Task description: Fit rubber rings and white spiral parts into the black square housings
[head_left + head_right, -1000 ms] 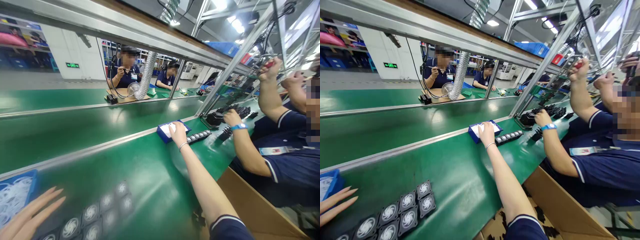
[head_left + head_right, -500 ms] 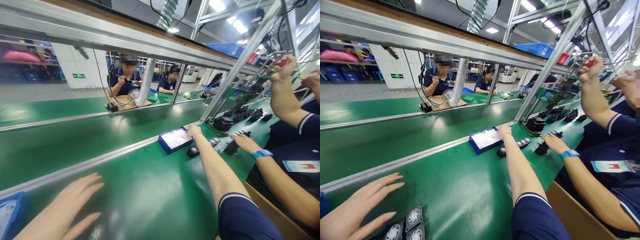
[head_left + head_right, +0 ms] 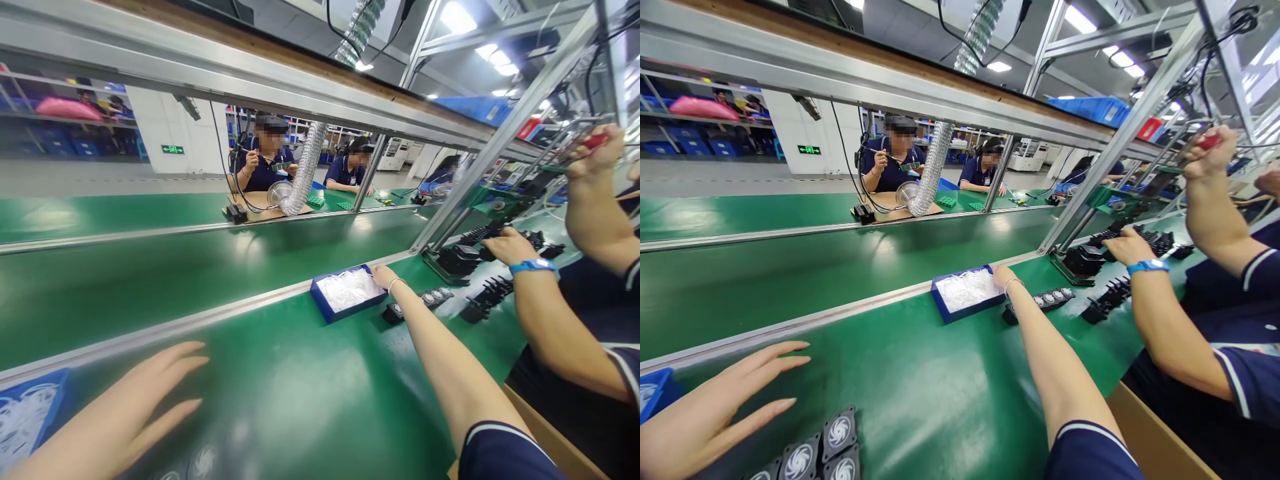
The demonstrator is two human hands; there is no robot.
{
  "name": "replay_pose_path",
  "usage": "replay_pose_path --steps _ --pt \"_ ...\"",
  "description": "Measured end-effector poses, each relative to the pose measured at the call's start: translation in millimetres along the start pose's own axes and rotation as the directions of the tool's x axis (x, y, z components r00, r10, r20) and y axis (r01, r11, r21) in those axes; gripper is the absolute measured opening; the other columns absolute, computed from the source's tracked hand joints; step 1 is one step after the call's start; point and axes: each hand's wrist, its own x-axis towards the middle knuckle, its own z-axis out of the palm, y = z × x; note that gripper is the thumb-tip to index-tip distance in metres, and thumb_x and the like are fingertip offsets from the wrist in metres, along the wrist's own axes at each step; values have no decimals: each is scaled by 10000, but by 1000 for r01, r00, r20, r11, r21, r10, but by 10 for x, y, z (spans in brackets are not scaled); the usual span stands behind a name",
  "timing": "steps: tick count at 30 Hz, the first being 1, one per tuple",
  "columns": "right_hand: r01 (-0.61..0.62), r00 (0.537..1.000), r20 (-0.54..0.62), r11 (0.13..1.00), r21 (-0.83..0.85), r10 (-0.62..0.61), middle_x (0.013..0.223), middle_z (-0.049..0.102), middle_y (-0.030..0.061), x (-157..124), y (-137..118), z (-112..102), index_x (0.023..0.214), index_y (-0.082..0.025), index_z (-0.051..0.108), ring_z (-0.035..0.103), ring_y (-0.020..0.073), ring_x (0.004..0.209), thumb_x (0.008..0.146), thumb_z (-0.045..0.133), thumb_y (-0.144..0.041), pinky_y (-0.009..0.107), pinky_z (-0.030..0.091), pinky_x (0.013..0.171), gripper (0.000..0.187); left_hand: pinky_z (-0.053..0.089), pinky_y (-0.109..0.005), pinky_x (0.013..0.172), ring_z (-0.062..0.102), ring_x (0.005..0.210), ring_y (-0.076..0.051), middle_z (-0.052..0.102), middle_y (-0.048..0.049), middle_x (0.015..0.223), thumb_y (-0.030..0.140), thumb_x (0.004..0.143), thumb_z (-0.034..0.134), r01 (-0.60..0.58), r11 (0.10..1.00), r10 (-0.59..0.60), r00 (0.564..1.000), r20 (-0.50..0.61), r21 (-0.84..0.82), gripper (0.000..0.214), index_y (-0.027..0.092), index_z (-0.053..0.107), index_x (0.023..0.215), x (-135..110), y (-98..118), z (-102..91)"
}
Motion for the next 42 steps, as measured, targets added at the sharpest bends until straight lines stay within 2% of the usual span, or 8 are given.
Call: replay_pose_path --steps 8,16,19,25,32,35,38,42 --pt "150 988 32 988 22 -151 1218 598 97 -417 -760 167 1216 -155 573 620 212 1033 938 593 -364 419 542 873 348 492 -418 1050 567 1258 -255 552 -83 1410 386 942 524 -32 996 42 990 132 -79 382 232 571 1288 495 396 -179" --pt "404 909 -137 914 43 -395 1149 624 76 -940 -1560 234 1176 -159 588 637 185 958 947 579 -368 385 558 821 310 533 -334 924 658 1072 -217 692 -105 1156 124 899 559 -157 986 153 985 81 50 227 147 641 1109 1209 450 159" --pt "548 797 -292 836 -15 -528 1241 589 104 -1081 -1795 152 1228 -163 567 606 210 1047 964 547 -285 428 514 912 292 534 -315 840 681 944 -210 718 -96 939 72 867 579 -167 979 154 982 113 117 118 131 681 874 1435 383 327" --pt "855 424 -312 490 -173 -850 961 668 85 -1072 -2132 36 930 -162 670 586 183 897 948 482 -97 322 487 872 200 512 -291 674 635 700 -148 654 -8 716 176 902 615 -187 957 152 974 166 223 173 122 634 739 1551 269 473" --pt "940 215 -400 300 -162 -891 821 639 87 -965 -2124 136 839 -161 632 573 201 780 969 432 -130 346 501 761 241 446 -280 628 652 822 -205 687 -97 876 87 893 561 -241 949 218 967 130 202 118 113 668 850 1492 239 491" --pt "953 201 -496 285 -100 -845 874 665 96 -995 -2087 132 865 -177 629 606 209 829 980 454 -202 350 518 771 211 426 -287 632 638 793 -198 686 -79 829 96 910 540 -308 939 287 947 144 150 174 127 673 802 1507 221 505" --pt "943 246 -629 333 -21 -737 928 687 97 -1189 -2043 63 921 -186 623 637 210 885 985 470 -244 361 534 806 176 402 -294 613 618 750 -196 680 -73 796 110 910 543 -356 929 342 929 140 100 198 132 672 763 1506 196 478" --pt "895 433 -710 358 266 -555 937 720 38 -1758 -2018 -2 1009 -225 642 679 175 849 958 543 -263 324 560 777 118 407 -289 656 606 790 -192 678 -75 844 127 914 553 -378 926 374 923 88 22 177 141 664 777 1466 172 412"
